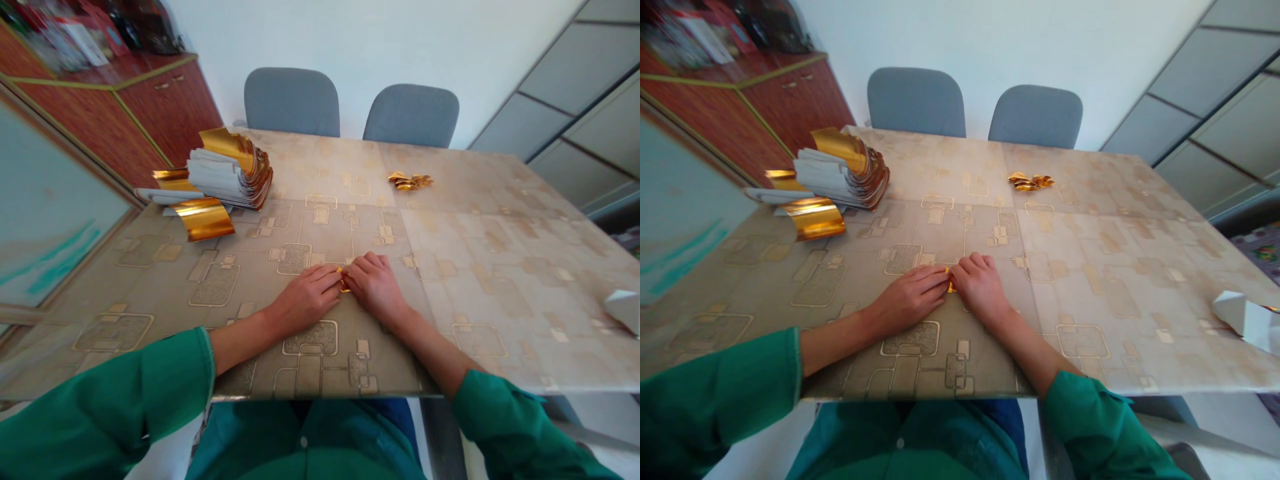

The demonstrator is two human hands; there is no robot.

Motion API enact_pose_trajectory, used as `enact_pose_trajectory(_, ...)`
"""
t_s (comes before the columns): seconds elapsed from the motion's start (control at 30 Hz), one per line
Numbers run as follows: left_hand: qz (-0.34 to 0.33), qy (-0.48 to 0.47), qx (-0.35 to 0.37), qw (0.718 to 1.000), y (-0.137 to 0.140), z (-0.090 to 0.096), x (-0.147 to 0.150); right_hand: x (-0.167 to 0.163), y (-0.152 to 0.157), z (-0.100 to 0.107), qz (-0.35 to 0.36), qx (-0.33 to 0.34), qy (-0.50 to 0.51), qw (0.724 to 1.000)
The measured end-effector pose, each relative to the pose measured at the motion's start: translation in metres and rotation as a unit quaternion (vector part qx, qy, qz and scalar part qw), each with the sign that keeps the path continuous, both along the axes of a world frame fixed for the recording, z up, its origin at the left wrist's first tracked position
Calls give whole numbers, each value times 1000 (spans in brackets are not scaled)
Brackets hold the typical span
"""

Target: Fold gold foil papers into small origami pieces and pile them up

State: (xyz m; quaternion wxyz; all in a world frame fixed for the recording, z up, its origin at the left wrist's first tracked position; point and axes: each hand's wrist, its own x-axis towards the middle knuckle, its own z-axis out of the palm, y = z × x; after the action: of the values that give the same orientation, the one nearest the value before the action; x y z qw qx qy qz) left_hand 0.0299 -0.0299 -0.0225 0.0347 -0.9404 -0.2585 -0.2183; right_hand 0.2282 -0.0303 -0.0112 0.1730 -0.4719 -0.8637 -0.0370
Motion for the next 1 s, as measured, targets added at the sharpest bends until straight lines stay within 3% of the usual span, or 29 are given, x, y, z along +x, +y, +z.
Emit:
enact_pose_trajectory(0.17, -2, 35, 16, 999, -3, -2, -3, 5, -15, 2, 2, 33, -40, 999)
enact_pose_trajectory(0.37, -2, 55, -27, 998, -1, 1, -3, 7, -19, 0, -2, 37, -62, 997)
enact_pose_trajectory(0.73, 63, 59, -35, 996, -8, 11, -3, 19, -34, 1, -27, 55, -63, 996)
enact_pose_trajectory(1.0, 84, 81, -38, 992, -12, 14, -1, 20, -39, 3, -26, 23, -67, 997)
